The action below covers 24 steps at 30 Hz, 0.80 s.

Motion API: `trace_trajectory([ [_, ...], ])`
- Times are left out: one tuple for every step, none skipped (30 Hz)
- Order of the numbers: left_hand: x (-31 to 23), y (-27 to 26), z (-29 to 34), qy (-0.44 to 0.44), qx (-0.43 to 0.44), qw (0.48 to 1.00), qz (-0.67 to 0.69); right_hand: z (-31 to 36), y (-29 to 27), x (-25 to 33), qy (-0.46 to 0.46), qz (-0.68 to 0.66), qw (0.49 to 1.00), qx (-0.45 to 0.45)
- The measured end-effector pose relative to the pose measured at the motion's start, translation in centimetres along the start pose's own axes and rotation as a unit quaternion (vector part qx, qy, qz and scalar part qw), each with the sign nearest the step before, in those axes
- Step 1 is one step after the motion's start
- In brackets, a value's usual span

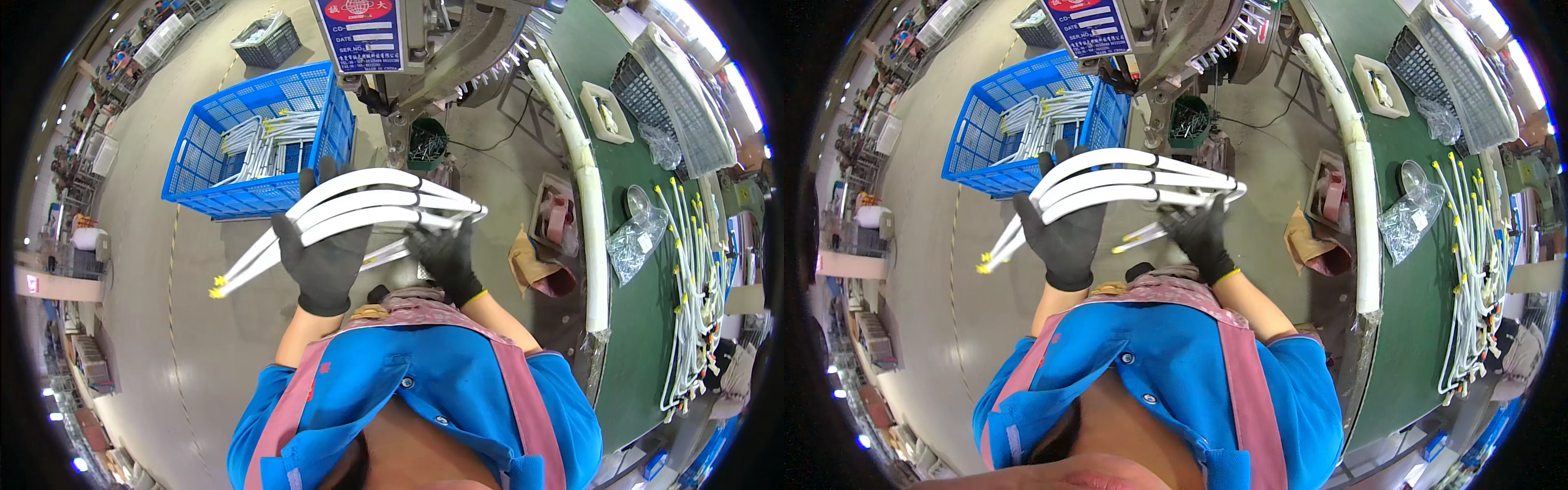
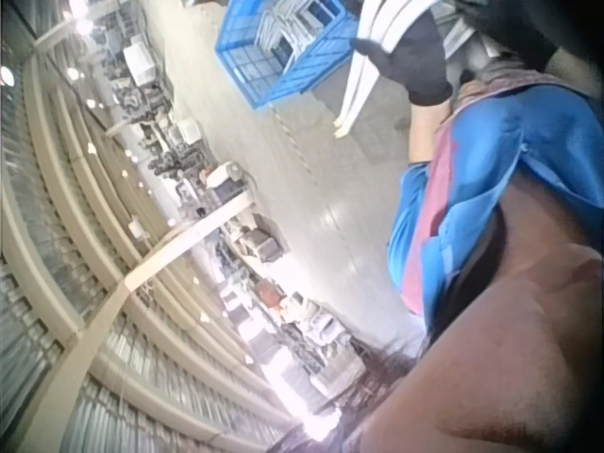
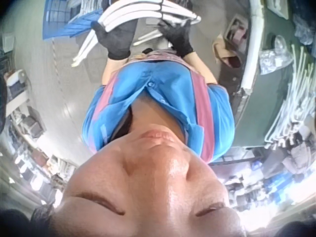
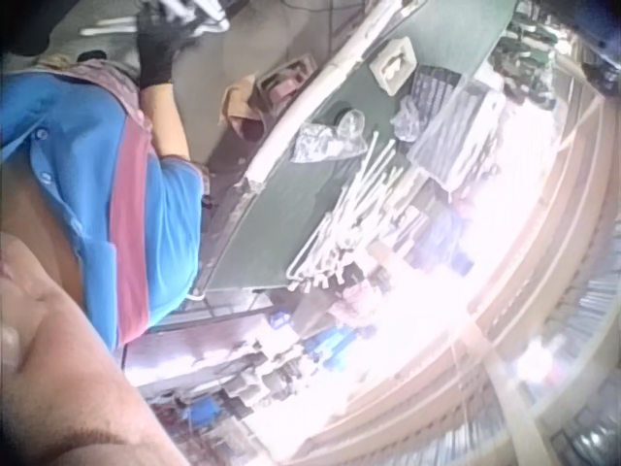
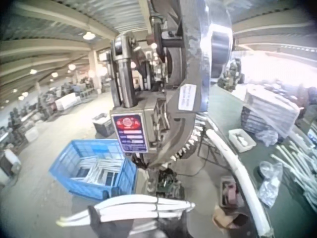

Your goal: The person picks white plastic hangers from a blue crate, attaches yellow plastic caps to the ends using a machine, and places the finished hangers back into the crate. The process is repeated multiple times.

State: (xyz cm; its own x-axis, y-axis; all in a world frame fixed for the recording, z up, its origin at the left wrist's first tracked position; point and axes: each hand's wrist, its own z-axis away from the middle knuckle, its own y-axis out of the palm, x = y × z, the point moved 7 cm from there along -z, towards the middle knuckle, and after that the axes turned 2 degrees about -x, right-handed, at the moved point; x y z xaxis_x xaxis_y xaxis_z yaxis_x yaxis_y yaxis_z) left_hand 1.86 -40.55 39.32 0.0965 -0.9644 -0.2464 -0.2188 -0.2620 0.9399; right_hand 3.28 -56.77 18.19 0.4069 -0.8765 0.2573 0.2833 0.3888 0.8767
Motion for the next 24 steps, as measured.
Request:
trace_trajectory([
  [-0.2, -0.1, 0.4, 0.012, 0.002, 1.0, -0.004, -1.3, -0.9, 2.1, -0.045, -0.051, 0.997, -0.027],
  [-0.8, -0.4, 0.9, 0.022, -0.009, 1.0, 0.01, -2.0, -1.0, 4.4, -0.067, -0.133, 0.989, 0.019],
  [-1.6, -0.8, 1.4, 0.033, -0.026, 0.999, 0.025, -2.6, -1.4, 6.6, -0.088, -0.134, 0.986, 0.037],
  [-2.4, -1.2, 2.0, 0.047, -0.041, 0.998, 0.029, -2.8, -1.8, 8.8, -0.092, -0.159, 0.982, 0.039],
  [-3.0, -1.6, 2.6, 0.059, -0.048, 0.997, 0.024, -3.0, -0.6, 10.4, -0.068, -0.158, 0.977, 0.127],
  [-3.1, -1.9, 3.3, 0.04, -0.04, 0.997, 0.048, -3.5, -0.2, 11.5, -0.067, -0.148, 0.978, 0.132],
  [-3.2, -2.4, 4.1, 0.029, -0.04, 0.997, 0.065, -3.5, 1.2, 12.2, -0.05, -0.184, 0.962, 0.197],
  [-3.1, -3.0, 4.9, 0.018, -0.042, 0.994, 0.098, -4.0, 1.9, 12.8, -0.072, -0.154, 0.969, 0.181],
  [-3.1, -3.1, 5.6, 0.014, -0.004, 0.992, 0.122, -4.4, 3.0, 13.3, -0.099, -0.121, 0.972, 0.178],
  [-3.0, -3.3, 6.6, -0.013, 0.005, 0.998, 0.056, -4.5, 4.3, 13.4, -0.12, -0.089, 0.973, 0.175],
  [-3.0, -3.4, 7.7, -0.042, 0.013, 0.999, -0.011, -3.8, 7.1, 12.8, -0.066, -0.124, 0.945, 0.296],
  [-3.2, -3.7, 8.7, -0.07, 0.005, 0.995, -0.072, -4.5, 7.0, 12.4, -0.131, -0.038, 0.975, 0.175],
  [-3.4, -4.5, 9.9, -0.107, -0.056, 0.976, -0.181, -4.2, 8.3, 11.3, -0.126, -0.027, 0.975, 0.183],
  [-3.2, -4.9, 10.6, -0.19, -0.046, 0.932, -0.305, -3.7, 9.7, 9.7, -0.116, -0.021, 0.97, 0.212],
  [-3.1, -5.4, 11.3, -0.268, -0.036, 0.866, -0.421, -3.6, 9.3, 7.8, -0.075, 0.0, 0.989, 0.127],
  [-2.9, -6.6, 12.1, -0.355, -0.054, 0.762, -0.54, -3.0, 10.4, 5.4, -0.065, 0.017, 0.985, 0.159],
  [-3.5, -5.5, 12.1, -0.269, -0.063, 0.813, -0.512, -2.7, 11.0, 2.3, 0.011, -0.013, 0.987, 0.161],
  [-3.7, -6.1, 11.7, -0.259, -0.09, 0.754, -0.597, -2.3, 11.6, -0.5, 0.059, -0.024, 0.982, 0.18],
  [-3.9, -6.6, 11.1, -0.245, -0.113, 0.69, -0.671, -1.5, 11.7, -2.7, 0.122, -0.007, 0.971, 0.206],
  [-4.4, -7.0, 10.1, -0.229, -0.135, 0.62, -0.738, -1.2, 11.3, -4.4, 0.162, -0.029, 0.965, 0.204],
  [-4.4, -6.5, 8.1, -0.148, -0.097, 0.609, -0.774, -1.4, 10.4, -5.5, 0.164, 0.007, 0.972, 0.17],
  [-4.3, -5.8, 6.6, -0.055, -0.061, 0.584, -0.808, -1.3, 9.9, -6.4, 0.165, 0.02, 0.968, 0.19],
  [-3.7, -6.4, 5.1, -0.041, -0.052, 0.616, -0.785, -1.3, 8.0, -7.5, 0.182, 0.078, 0.973, 0.117],
  [-3.2, -7.1, 3.6, -0.032, -0.048, 0.641, -0.766, -0.7, 6.7, -8.3, 0.197, 0.105, 0.969, 0.105],
])
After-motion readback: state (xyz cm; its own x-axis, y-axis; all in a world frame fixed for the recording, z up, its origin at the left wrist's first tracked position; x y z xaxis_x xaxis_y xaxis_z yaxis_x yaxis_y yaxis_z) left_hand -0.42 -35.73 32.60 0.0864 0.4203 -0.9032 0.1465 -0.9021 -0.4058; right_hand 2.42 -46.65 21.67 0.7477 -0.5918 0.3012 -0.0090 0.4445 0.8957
